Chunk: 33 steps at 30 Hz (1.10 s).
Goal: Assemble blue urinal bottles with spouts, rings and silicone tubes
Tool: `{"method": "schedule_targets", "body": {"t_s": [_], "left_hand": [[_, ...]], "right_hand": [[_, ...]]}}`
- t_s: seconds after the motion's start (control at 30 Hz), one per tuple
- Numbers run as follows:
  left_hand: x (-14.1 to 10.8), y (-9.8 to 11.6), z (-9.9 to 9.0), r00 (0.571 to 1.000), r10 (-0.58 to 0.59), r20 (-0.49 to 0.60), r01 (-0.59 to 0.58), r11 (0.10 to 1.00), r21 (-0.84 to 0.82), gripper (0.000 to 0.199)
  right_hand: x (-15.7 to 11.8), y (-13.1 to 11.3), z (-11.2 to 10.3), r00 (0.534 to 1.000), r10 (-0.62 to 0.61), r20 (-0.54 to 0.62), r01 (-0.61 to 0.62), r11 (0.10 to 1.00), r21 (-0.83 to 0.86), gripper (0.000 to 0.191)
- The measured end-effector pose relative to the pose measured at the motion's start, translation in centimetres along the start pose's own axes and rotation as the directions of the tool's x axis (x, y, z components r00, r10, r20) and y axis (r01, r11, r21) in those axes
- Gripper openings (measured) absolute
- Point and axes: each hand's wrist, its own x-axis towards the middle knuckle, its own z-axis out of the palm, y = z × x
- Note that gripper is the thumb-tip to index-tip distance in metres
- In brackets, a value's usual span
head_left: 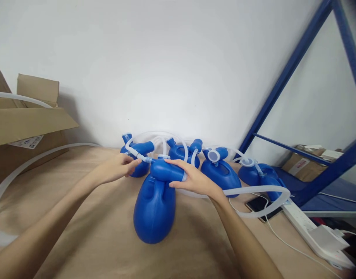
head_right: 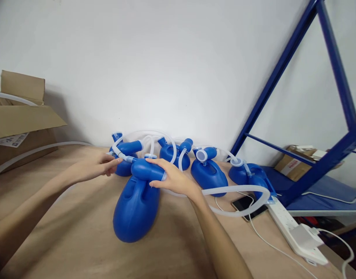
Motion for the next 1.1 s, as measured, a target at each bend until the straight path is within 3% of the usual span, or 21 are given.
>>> {"method": "schedule_targets", "body": {"t_s": [0.03, 0.1, 0.13, 0.2, 0.27, 0.4, 0.6, 0.8, 0.97, 1.03, 1.1], "left_hand": [[-0.3, 0.3, 0.0, 0.991, 0.076, -0.114, -0.055, 0.983, 0.173, 0.054], [-0.8, 0.7, 0.2, 0.909, 0.314, -0.274, -0.18, 0.888, 0.423, 0.046], [-0.9, 0.8, 0.4, 0.855, 0.438, -0.276, -0.272, 0.834, 0.48, 0.042], [-0.8, 0.7, 0.9, 0.772, 0.614, -0.162, -0.482, 0.733, 0.481, 0.046], [-0.4, 0.3, 1.7, 0.745, 0.666, -0.049, -0.589, 0.689, 0.422, 0.053], [0.5, -0.2, 2.7, 0.801, 0.598, 0.001, -0.548, 0.734, 0.401, 0.059], [0.3, -0.1, 2.9, 0.878, 0.479, 0.019, -0.421, 0.751, 0.509, 0.067], [0.4, -0.8, 3.6, 0.865, 0.502, -0.013, -0.386, 0.681, 0.622, 0.078], [1.1, -1.4, 3.4, 0.897, 0.422, -0.13, -0.236, 0.707, 0.667, 0.079], [1.2, -1.4, 3.0, 0.909, 0.404, -0.099, -0.25, 0.721, 0.646, 0.078], [1.1, -1.2, 2.5, 0.921, 0.386, -0.044, -0.292, 0.763, 0.576, 0.078]], "right_hand": [[0.0, 0.0, -0.1, 1.0, 0.013, 0.012, -0.013, 1.0, -0.01, 0.072], [-0.1, 0.0, -0.2, 0.998, 0.046, 0.038, -0.044, 0.998, -0.034, 0.07], [-0.1, 0.0, -0.3, 0.997, 0.057, 0.049, -0.055, 0.997, -0.045, 0.07], [0.0, 0.1, -0.5, 0.997, 0.054, 0.058, -0.051, 0.997, -0.053, 0.071], [0.0, 0.2, -0.5, 0.997, 0.024, 0.067, -0.022, 0.999, -0.035, 0.07], [0.3, 0.4, -0.2, 0.999, -0.014, 0.052, 0.014, 1.0, -0.012, 0.065], [0.9, 0.6, 0.8, 0.984, -0.009, -0.178, -0.001, 0.998, -0.056, 0.074], [0.9, 0.9, 0.5, 0.979, -0.037, -0.2, 0.02, 0.996, -0.085, 0.065], [0.9, 1.4, 0.9, 0.963, -0.045, -0.265, 0.012, 0.992, -0.123, 0.067], [0.8, 1.4, 0.9, 0.967, -0.026, -0.254, -0.002, 0.994, -0.11, 0.068], [0.7, 1.4, 0.6, 0.986, -0.003, -0.169, -0.008, 0.998, -0.066, 0.068]]}}
